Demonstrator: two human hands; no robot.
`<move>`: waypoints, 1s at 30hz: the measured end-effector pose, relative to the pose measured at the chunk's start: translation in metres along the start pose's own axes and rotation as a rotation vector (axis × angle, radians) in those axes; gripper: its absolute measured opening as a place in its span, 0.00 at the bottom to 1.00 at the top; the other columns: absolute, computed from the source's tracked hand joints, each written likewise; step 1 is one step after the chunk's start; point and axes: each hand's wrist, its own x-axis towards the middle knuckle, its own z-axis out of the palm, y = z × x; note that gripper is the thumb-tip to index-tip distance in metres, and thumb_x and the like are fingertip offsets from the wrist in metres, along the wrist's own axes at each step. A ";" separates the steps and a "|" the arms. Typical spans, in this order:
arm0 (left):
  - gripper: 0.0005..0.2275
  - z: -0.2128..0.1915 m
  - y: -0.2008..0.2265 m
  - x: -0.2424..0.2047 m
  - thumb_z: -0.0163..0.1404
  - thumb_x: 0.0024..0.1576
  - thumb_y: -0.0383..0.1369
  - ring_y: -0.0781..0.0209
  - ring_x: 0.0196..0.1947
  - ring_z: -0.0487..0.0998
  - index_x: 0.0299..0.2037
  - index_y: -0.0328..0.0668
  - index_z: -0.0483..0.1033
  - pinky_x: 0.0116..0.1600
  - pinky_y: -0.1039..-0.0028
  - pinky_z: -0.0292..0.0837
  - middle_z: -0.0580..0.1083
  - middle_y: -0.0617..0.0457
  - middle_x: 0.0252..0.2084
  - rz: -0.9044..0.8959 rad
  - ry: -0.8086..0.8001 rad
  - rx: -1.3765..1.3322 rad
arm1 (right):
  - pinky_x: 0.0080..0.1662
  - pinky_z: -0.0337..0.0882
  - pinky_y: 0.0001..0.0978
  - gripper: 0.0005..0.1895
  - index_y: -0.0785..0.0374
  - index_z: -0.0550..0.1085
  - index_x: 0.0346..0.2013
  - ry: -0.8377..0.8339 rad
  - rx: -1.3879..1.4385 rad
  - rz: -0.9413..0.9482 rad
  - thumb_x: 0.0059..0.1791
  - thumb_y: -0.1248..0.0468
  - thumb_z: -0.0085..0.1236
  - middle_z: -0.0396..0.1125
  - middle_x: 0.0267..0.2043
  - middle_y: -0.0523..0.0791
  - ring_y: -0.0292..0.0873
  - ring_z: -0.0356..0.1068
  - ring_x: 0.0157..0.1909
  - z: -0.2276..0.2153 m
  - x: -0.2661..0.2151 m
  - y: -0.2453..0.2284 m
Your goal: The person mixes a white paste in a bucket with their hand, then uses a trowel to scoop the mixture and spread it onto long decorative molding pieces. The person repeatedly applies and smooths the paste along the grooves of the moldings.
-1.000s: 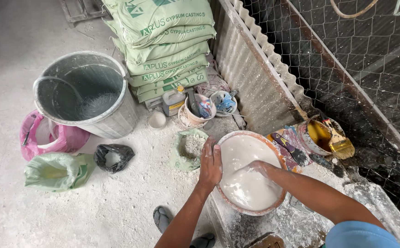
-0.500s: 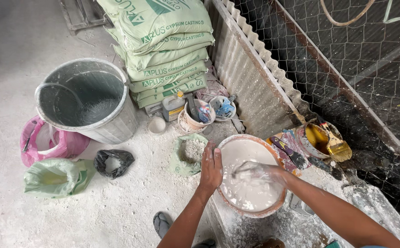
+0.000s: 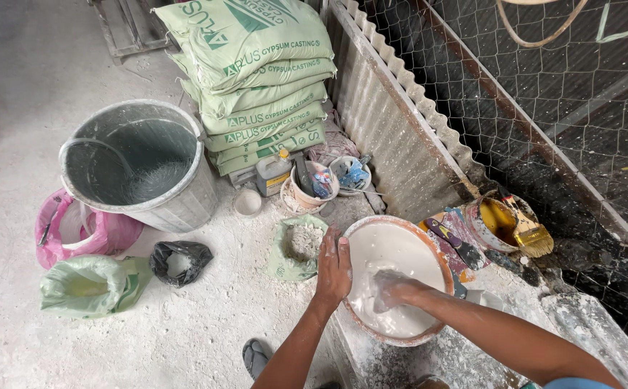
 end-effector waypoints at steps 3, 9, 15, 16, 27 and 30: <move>0.31 0.001 -0.003 0.000 0.29 0.67 0.50 0.36 0.69 0.61 0.72 0.31 0.52 0.72 0.53 0.51 0.63 0.33 0.68 -0.002 0.007 0.010 | 0.57 0.73 0.48 0.20 0.59 0.70 0.51 -0.005 -0.055 0.012 0.44 0.62 0.54 0.66 0.55 0.57 0.56 0.69 0.56 0.012 0.032 0.007; 0.33 0.001 -0.001 0.001 0.27 0.66 0.52 0.37 0.72 0.57 0.73 0.32 0.50 0.73 0.53 0.47 0.60 0.34 0.71 -0.039 -0.013 0.028 | 0.54 0.73 0.48 0.12 0.64 0.75 0.43 0.031 -0.134 0.004 0.46 0.64 0.52 0.70 0.50 0.56 0.55 0.71 0.50 0.052 0.107 0.050; 0.34 -0.001 0.002 0.000 0.27 0.66 0.53 0.36 0.72 0.56 0.73 0.30 0.50 0.74 0.53 0.46 0.59 0.33 0.72 -0.039 -0.020 0.009 | 0.51 0.73 0.47 0.12 0.68 0.80 0.35 0.081 -0.360 -0.166 0.48 0.65 0.50 0.74 0.44 0.56 0.54 0.73 0.45 0.114 0.163 0.114; 0.34 -0.001 0.002 0.000 0.27 0.66 0.53 0.35 0.72 0.56 0.73 0.30 0.50 0.74 0.53 0.46 0.59 0.33 0.71 -0.036 -0.019 0.000 | 0.52 0.73 0.47 0.12 0.69 0.80 0.35 0.085 -0.418 -0.189 0.49 0.65 0.50 0.73 0.45 0.56 0.54 0.73 0.45 0.120 0.160 0.117; 0.32 -0.001 -0.001 -0.002 0.29 0.66 0.52 0.35 0.71 0.57 0.72 0.30 0.52 0.73 0.53 0.47 0.60 0.32 0.70 -0.003 -0.016 -0.037 | 0.51 0.77 0.46 0.13 0.60 0.67 0.44 0.198 0.215 -0.076 0.45 0.64 0.44 0.71 0.42 0.53 0.51 0.74 0.44 -0.034 -0.036 -0.019; 0.32 0.000 -0.003 -0.002 0.30 0.66 0.51 0.36 0.70 0.60 0.72 0.29 0.52 0.73 0.54 0.50 0.61 0.32 0.69 0.018 0.004 -0.060 | 0.47 0.77 0.49 0.16 0.59 0.64 0.48 0.130 0.277 -0.049 0.45 0.62 0.43 0.72 0.39 0.54 0.53 0.75 0.41 -0.059 -0.061 -0.051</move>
